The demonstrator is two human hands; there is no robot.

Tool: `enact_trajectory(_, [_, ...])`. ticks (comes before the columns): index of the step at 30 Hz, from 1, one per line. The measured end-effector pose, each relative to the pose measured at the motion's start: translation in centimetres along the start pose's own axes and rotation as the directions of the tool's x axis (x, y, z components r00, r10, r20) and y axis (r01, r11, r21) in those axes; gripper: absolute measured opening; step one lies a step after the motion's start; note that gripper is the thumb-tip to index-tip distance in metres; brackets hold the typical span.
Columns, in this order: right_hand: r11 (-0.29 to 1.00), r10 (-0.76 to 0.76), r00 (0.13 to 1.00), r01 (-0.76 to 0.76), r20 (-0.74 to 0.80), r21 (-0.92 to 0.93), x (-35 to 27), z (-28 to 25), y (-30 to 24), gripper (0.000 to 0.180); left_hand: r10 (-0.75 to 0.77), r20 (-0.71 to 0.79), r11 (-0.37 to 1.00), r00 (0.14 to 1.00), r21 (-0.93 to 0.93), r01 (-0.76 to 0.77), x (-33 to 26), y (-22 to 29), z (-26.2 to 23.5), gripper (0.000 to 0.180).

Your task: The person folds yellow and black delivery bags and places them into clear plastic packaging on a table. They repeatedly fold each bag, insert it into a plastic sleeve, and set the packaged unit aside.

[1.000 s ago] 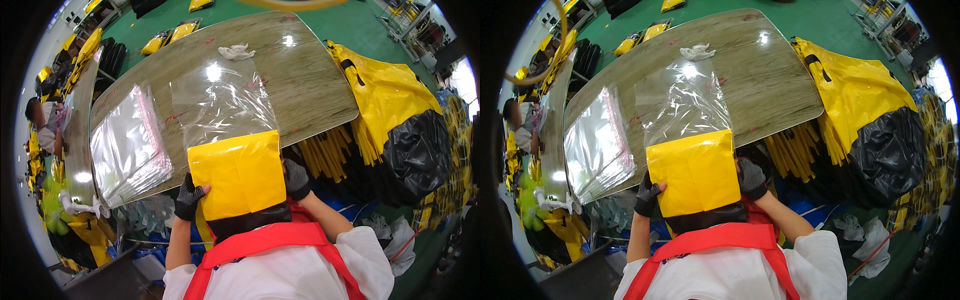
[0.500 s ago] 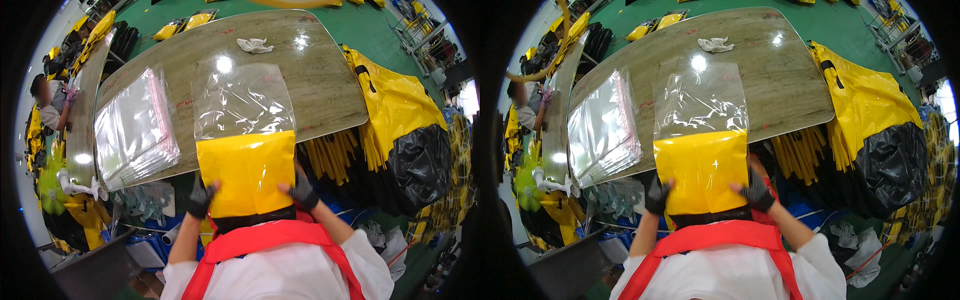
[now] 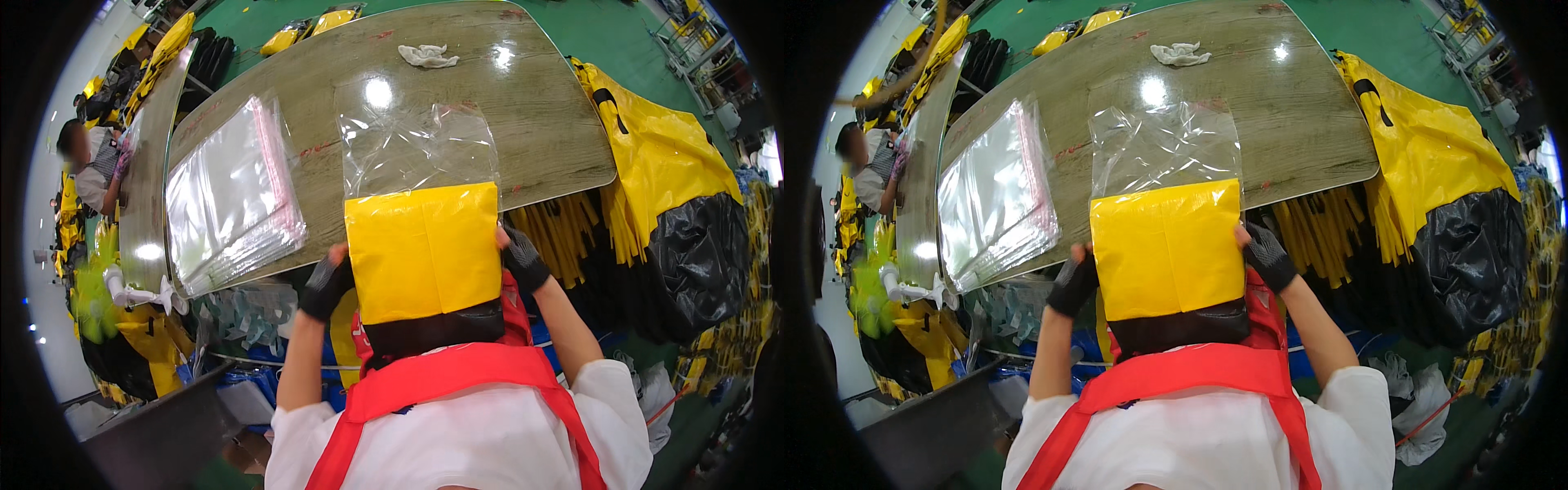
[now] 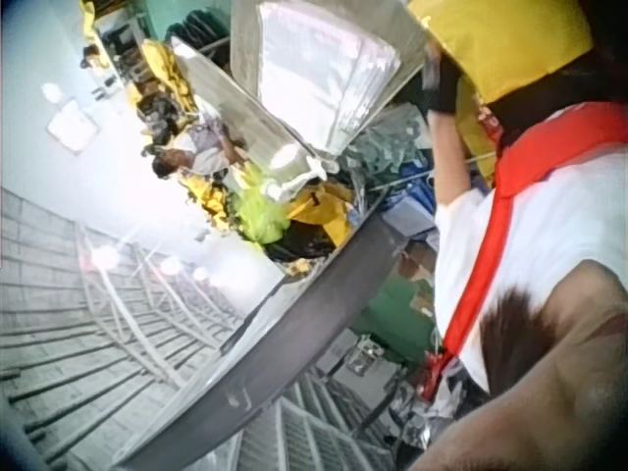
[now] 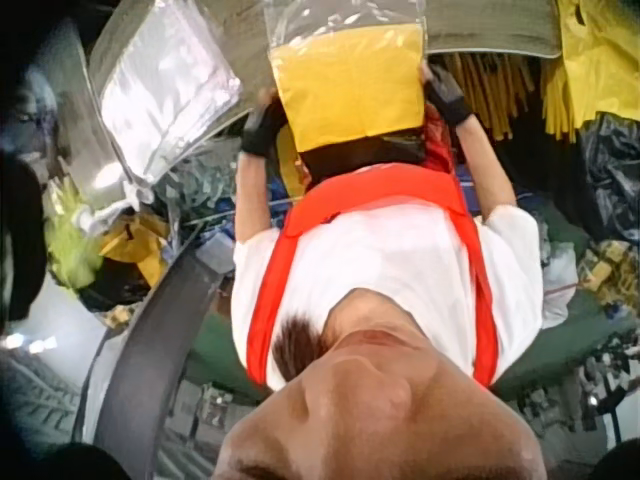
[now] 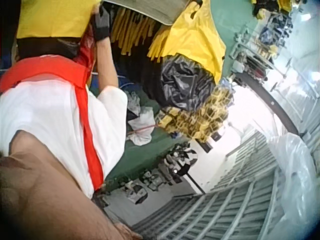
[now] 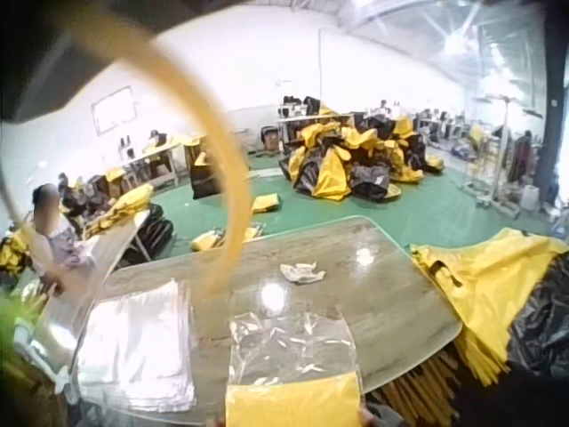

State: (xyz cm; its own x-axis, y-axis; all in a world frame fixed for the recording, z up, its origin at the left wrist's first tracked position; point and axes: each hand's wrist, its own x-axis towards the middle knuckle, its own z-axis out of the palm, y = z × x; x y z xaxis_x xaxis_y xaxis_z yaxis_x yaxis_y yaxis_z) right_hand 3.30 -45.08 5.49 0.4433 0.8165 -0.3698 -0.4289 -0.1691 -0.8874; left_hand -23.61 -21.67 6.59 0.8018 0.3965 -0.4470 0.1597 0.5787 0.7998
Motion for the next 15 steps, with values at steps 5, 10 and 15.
enact_trajectory(5, [0.958,-0.153,0.988,0.138,-0.039,-0.251,-3.8,1.4,2.9,0.043,0.207,-0.216,0.913,0.954,0.393,-0.109,-2.5,-4.8,3.8,0.042])
enact_trajectory(10, [0.977,0.096,0.959,-0.04,0.267,-0.208,-9.7,1.1,2.3,0.075,-0.001,-0.059,0.907,0.998,0.419,0.026,-8.2,-8.4,4.4,0.051])
enact_trajectory(15, [0.991,-0.107,0.988,0.098,0.108,0.089,-2.3,0.6,-0.6,0.059,-0.21,0.315,0.658,0.926,0.746,-0.105,-7.1,0.6,2.2,0.051])
